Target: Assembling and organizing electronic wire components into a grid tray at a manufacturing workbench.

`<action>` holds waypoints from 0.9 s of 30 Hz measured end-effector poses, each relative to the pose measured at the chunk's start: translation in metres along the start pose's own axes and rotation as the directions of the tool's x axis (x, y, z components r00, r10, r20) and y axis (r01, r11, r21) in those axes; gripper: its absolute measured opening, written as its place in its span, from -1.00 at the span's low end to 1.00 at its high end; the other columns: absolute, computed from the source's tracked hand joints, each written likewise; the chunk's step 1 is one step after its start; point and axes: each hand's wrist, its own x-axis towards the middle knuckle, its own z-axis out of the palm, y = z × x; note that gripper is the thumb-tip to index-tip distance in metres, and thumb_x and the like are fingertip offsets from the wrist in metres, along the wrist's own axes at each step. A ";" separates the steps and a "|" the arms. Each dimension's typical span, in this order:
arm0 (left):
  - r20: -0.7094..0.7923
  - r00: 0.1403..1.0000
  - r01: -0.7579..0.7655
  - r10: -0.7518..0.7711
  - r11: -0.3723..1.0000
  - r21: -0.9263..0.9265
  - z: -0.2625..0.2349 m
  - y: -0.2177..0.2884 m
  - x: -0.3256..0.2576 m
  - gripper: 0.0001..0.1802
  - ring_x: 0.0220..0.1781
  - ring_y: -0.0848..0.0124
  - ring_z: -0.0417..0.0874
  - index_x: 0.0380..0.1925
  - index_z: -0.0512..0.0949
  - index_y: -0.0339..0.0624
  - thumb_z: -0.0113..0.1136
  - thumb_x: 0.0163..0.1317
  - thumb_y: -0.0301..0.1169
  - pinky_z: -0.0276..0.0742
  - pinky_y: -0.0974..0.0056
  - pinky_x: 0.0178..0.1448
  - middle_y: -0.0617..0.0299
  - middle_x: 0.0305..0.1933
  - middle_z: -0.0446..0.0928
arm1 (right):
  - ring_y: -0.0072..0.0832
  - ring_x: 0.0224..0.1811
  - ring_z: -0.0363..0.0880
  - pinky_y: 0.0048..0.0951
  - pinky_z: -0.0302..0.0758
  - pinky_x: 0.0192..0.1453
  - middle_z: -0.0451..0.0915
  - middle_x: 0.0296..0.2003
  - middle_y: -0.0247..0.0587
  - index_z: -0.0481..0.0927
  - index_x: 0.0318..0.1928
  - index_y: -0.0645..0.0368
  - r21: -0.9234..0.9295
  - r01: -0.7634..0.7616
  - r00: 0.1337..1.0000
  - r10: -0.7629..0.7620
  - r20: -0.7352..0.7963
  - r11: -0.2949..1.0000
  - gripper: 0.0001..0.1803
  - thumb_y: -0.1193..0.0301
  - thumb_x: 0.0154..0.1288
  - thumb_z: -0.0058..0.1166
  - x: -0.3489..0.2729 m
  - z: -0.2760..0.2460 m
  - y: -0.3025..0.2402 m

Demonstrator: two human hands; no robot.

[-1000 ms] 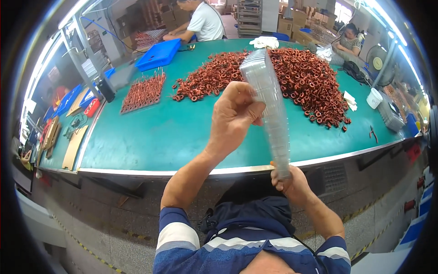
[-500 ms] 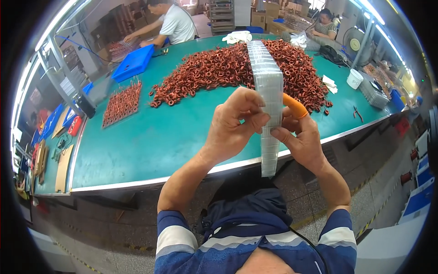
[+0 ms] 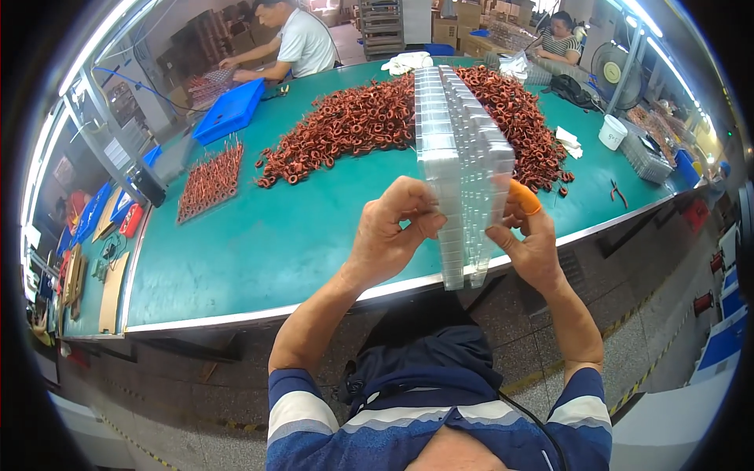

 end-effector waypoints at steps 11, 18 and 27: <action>0.064 0.997 -0.057 0.051 0.993 0.105 0.016 -0.001 0.005 -0.79 -0.38 0.49 0.65 -0.13 0.48 -0.30 0.20 0.22 -0.60 0.57 0.37 -0.26 0.16 -0.37 0.62 | -0.46 -0.43 0.63 -0.45 0.55 -0.27 0.64 -0.40 -0.17 0.44 0.15 0.26 -0.245 0.176 0.984 -0.173 0.031 0.953 -0.45 0.48 0.14 0.31 0.000 0.017 -0.005; 0.045 0.999 -0.014 0.012 0.999 0.034 0.014 -0.002 0.003 -0.79 -0.40 0.51 0.62 -0.12 0.49 -0.30 0.18 0.23 -0.60 0.56 0.37 -0.27 0.19 -0.37 0.62 | -0.46 -0.41 0.64 -0.47 0.55 -0.27 0.66 -0.36 -0.14 0.49 0.09 0.26 -0.271 0.083 0.996 -0.086 0.001 0.959 -0.50 0.51 0.12 0.31 -0.001 -0.001 -0.007; 0.068 0.997 -0.050 0.043 0.992 0.112 0.025 0.001 0.014 -0.87 -0.37 0.49 0.62 -0.17 0.51 -0.31 0.13 0.28 -0.57 0.56 0.36 -0.27 0.18 -0.40 0.58 | -0.51 -0.42 0.61 -0.47 0.55 -0.28 0.67 -0.36 -0.16 0.47 0.03 0.27 -0.200 0.138 0.990 -0.144 -0.014 0.970 -0.49 0.38 0.09 0.38 0.004 0.016 -0.003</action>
